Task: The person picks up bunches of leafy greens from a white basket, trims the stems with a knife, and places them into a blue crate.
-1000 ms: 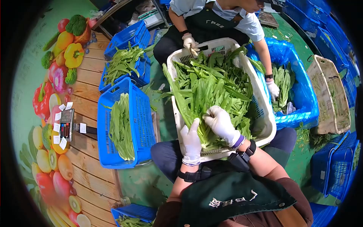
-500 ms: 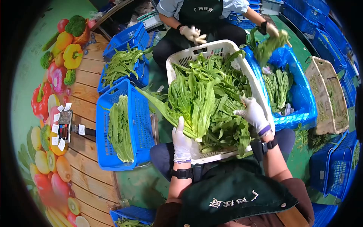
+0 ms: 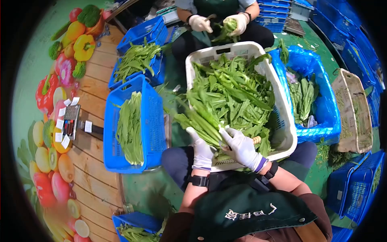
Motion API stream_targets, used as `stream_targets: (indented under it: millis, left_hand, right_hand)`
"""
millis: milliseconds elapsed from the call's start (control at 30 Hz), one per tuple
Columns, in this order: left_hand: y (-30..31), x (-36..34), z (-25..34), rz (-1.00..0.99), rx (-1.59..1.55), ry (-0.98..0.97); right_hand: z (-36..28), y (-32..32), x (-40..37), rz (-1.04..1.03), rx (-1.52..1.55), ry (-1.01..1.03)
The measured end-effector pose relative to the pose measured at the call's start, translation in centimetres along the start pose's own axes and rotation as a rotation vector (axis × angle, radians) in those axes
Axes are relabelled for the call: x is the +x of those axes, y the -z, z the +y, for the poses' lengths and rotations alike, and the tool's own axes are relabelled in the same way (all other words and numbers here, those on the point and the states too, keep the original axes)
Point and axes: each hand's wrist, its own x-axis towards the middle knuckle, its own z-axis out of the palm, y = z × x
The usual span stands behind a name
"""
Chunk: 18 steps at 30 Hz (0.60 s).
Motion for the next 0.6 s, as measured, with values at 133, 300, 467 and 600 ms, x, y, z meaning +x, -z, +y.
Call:
stream_targets:
  millis: [133, 300, 467, 600]
  left_hand:
    - [-0.1, -1.0, 1.7, -0.071, 0.074, -0.042]
    - [0.8, -2.4, 4.1, -0.079, -0.128, -0.013]
    - [3.9, -5.6, 13.1, -0.023, 0.091, -0.388]
    - [6.2, -9.2, 26.5, 0.494, 0.585, -0.868]
  right_hand:
    - [-1.7, 1.2, 0.5, -0.062, 0.256, -0.007]
    - [-0.8, 1.7, 1.8, 0.116, 0.37, -0.061]
    - [1.9, 2.0, 1.5, -0.062, 0.493, -0.509]
    - [4.7, 2.0, 0.5, -0.099, 0.447, -0.541]
